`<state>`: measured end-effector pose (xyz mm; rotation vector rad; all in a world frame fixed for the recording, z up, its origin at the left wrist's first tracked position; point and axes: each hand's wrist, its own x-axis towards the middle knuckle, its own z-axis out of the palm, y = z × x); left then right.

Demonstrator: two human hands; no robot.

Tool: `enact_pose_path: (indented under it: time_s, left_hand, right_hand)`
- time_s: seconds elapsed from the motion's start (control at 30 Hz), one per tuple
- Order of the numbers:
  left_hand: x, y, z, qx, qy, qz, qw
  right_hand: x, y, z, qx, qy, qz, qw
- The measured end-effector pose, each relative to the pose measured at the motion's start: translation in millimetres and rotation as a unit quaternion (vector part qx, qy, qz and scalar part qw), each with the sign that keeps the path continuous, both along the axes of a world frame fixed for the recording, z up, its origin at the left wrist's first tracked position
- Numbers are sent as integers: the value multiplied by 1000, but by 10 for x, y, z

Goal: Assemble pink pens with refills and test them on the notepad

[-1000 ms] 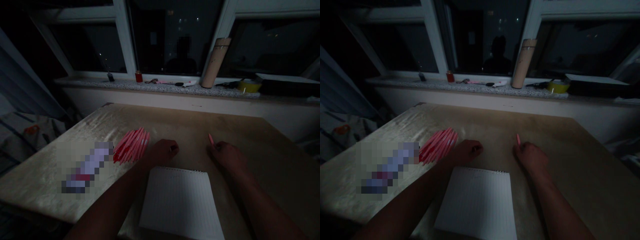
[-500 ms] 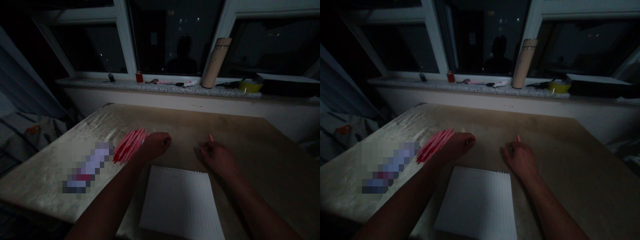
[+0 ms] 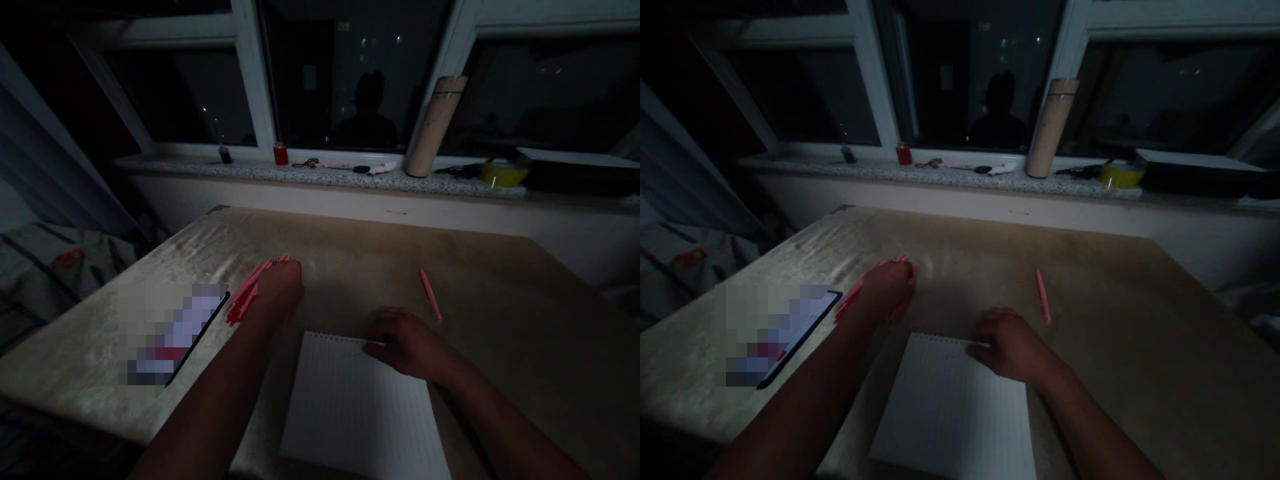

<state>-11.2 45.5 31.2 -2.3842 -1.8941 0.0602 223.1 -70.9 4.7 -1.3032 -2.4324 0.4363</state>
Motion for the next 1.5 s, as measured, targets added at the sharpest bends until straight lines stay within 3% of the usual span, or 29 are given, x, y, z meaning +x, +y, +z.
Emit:
enact_pose_path:
  time_s: [0.53, 0.8, 1.07, 1.2, 1.3, 1.4, 1.5]
  left_hand:
    - [41, -53, 1, 58, -23, 54, 997]
    - [120, -112, 81, 9, -6, 69, 998]
    - [104, -132, 59, 25, -20, 31, 999]
    - [110, -111, 35, 25, -94, -19, 995]
    - [174, -107, 6, -39, -243, -94, 965]
    - [277, -150, -30, -107, -405, -157, 894]
    - [390, -235, -59, -160, -497, -208, 827]
  right_hand:
    - [-22, 4, -31, 4, 3, -9, 1000]
    - [-22, 5, -37, 3, 7, -18, 1000]
    - [-25, 6, -29, 6, 14, -18, 1000]
    - [-39, 13, -31, 15, 34, -42, 998]
    - [-44, 23, -61, 32, 73, -90, 993]
    - [-47, 24, -94, 47, 146, -154, 976]
    - [-66, 20, -90, 51, 251, -194, 947]
